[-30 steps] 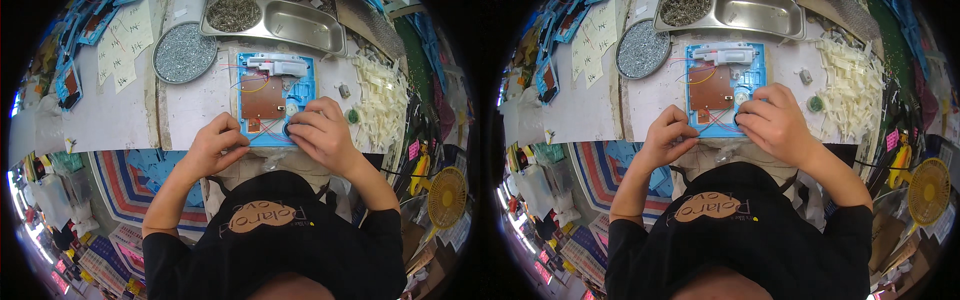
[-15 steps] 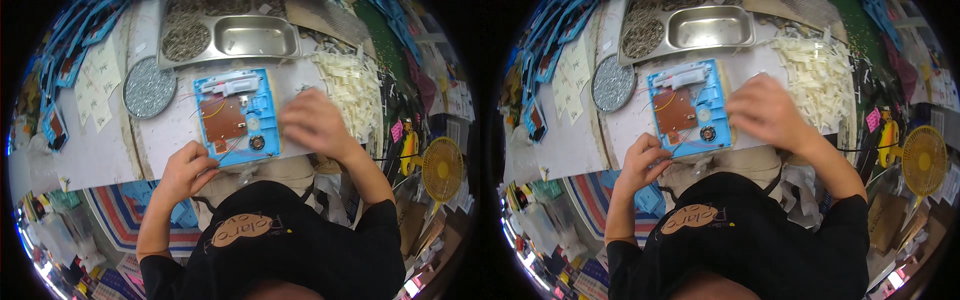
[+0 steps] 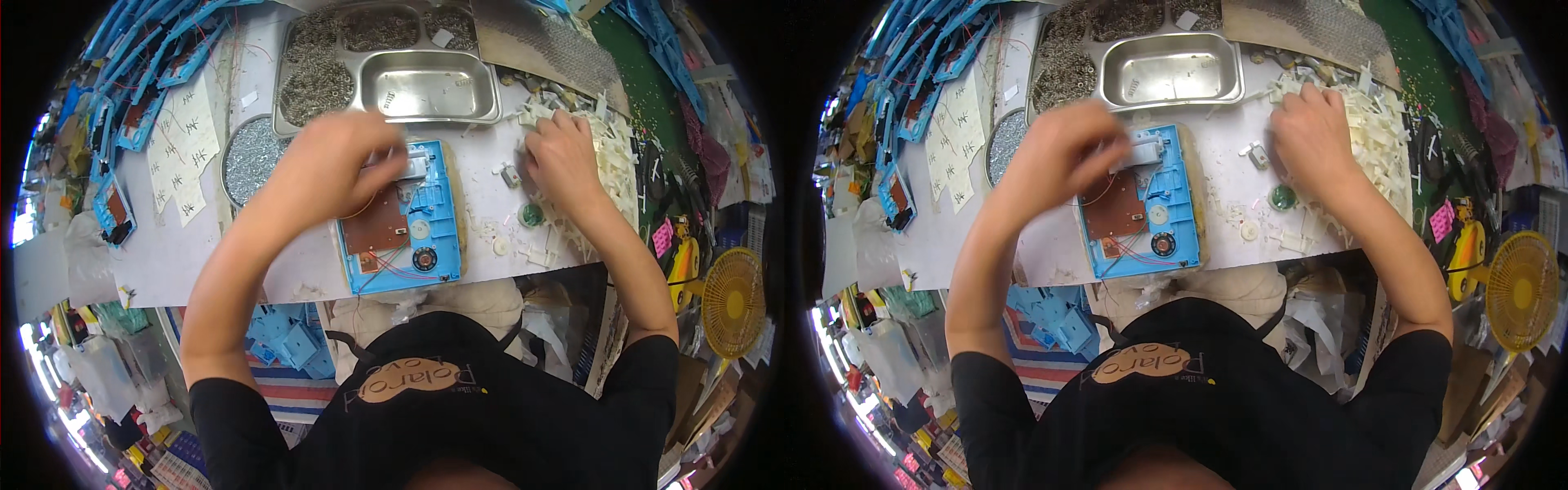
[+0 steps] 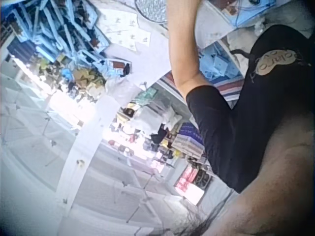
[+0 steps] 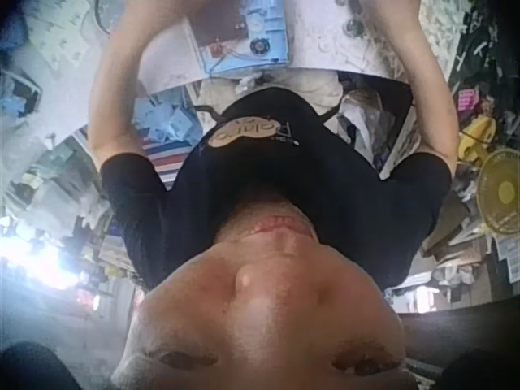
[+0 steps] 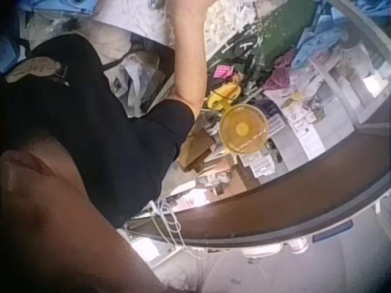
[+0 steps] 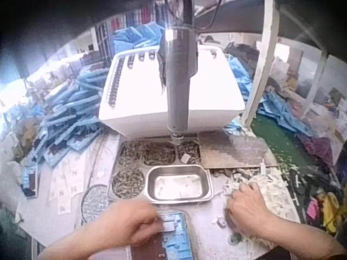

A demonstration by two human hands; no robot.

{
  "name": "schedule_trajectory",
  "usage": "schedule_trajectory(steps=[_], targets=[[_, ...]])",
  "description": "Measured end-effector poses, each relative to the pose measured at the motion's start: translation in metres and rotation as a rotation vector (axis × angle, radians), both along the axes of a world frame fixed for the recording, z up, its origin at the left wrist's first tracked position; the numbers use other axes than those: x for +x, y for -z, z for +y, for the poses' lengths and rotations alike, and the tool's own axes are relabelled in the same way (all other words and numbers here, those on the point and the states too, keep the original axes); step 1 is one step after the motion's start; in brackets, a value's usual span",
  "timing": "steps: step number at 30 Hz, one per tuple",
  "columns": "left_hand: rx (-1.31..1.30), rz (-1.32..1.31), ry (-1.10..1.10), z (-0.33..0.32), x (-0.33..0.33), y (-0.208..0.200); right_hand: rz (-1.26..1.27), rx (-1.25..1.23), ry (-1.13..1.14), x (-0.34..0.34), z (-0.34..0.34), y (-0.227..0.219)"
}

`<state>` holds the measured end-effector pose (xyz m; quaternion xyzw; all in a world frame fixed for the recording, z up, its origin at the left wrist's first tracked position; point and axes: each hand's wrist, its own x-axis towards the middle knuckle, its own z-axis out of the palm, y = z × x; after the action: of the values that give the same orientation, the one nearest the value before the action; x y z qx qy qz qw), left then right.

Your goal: The recorder is assembling an electronic toy, involving soldering wires to a circuit board and using a power screwdriver to secure the plastic housing.

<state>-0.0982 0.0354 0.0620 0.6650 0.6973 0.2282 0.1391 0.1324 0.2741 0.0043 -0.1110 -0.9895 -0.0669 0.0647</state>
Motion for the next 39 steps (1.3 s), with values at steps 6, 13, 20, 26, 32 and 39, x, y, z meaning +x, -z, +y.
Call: schedule_trajectory(steps=[6, 13, 20, 26, 32, 39], targets=[[0.056, 0.202, -0.14, 0.131, -0.017, 0.062, 0.19, -0.344, -0.095, 0.005, 0.007, -0.014], [0.153, 0.394, -0.07, 0.149, -0.008, 0.064, 0.377, -1.064, 0.294, 0.025, -0.012, -0.059], [0.139, -0.608, -0.307, -0.006, 0.058, -0.016, 0.447, -1.137, 0.086, 0.067, -0.069, -0.042], [0.101, -1.827, -0.542, -0.076, 0.128, 0.023, 0.504, -1.315, -0.186, 0.038, -0.129, -0.04], [0.178, -2.048, -0.544, -0.086, 0.14, 0.036, 0.538, -1.202, -0.271, 0.029, -0.136, -0.038], [0.208, -1.68, -0.533, -0.078, 0.151, 0.041, 0.529, -0.956, -0.317, 0.033, -0.146, -0.032]])
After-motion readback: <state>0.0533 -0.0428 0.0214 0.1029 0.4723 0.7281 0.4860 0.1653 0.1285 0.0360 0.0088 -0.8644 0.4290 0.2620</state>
